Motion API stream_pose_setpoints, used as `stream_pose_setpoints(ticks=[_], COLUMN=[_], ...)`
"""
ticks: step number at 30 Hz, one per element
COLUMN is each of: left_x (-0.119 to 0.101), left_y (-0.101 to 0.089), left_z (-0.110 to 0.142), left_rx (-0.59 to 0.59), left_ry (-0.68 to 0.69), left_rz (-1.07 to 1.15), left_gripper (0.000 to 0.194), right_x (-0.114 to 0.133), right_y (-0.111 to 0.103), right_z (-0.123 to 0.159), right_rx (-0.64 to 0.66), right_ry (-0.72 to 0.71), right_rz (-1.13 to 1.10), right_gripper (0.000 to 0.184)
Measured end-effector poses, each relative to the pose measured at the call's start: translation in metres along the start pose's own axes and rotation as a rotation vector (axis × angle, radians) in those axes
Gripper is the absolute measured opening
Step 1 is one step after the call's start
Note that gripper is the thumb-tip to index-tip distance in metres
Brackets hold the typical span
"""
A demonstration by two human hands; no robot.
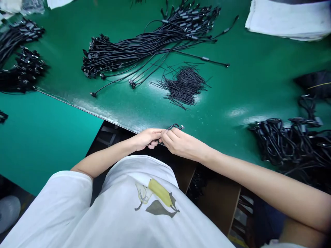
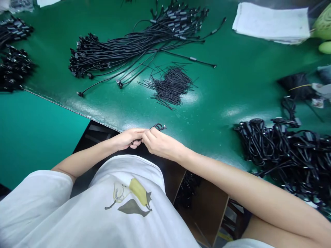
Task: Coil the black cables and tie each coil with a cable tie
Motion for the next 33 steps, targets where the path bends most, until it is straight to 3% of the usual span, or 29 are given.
stream_pose_setpoints(ticks=[4,7,9,12,15,17,20,24,27,31,33], left_x=[0.003,0.001,-0.001,-0.011,-0.025,-0.038,-0.054,-0.048,-0.034,-0.045,-0.057], left_y=[0.003,0.005,0.004,-0.004,-0.013,-0.017,-0.017,-0.008,-0.011,-0.016,-0.007], left_z=[-0.002,-0.002,-0.002,-0.006,-0.012,-0.010,0.006,0.015,0.006,0.007,0.017], left_rx=[-0.043,-0.102,-0.143,-0.234,-0.221,-0.175,-0.211,-0.142,-0.098,-0.179,-0.157], left_ry=[0.017,0.096,0.164,0.356,0.500,0.526,0.529,0.447,0.352,0.404,0.472], left_rz=[-0.063,-0.154,-0.210,-0.171,-0.066,-0.130,-0.512,-0.894,-0.855,-0.608,-0.635], left_gripper=[0.037,0.026,0.023,0.024,0.023,0.020,0.011,0.024,0.024,0.025,0.024], right_x=[0.008,0.002,-0.008,-0.026,-0.033,-0.030,-0.025,-0.034,-0.034,-0.015,-0.016], right_y=[0.006,0.011,0.014,0.021,0.030,0.040,0.054,0.052,0.040,0.039,0.047], right_z=[-0.004,-0.009,-0.011,-0.012,-0.005,-0.002,-0.002,0.007,0.009,-0.007,-0.008], right_rx=[0.039,0.016,-0.005,-0.090,-0.354,-0.505,-0.479,-0.456,-0.516,-0.342,-0.296], right_ry=[-0.069,0.007,0.129,0.426,0.713,0.788,0.750,0.770,0.753,0.500,0.516], right_rz=[0.205,0.130,-0.038,-0.376,-0.823,-1.129,-1.405,-1.359,-1.258,-1.295,-1.359], right_gripper=[0.039,0.032,0.027,0.025,0.030,0.031,0.035,0.039,0.037,0.038,0.038])
Point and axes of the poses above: each hand's wrist, its own z-axis away from the middle knuckle, its own y-axis out of the palm, x = y × z, the point moved 5 cm from there along -z, towards the middle knuckle, and after that the axes turned 13 degrees about x, right-handed, at the moved point
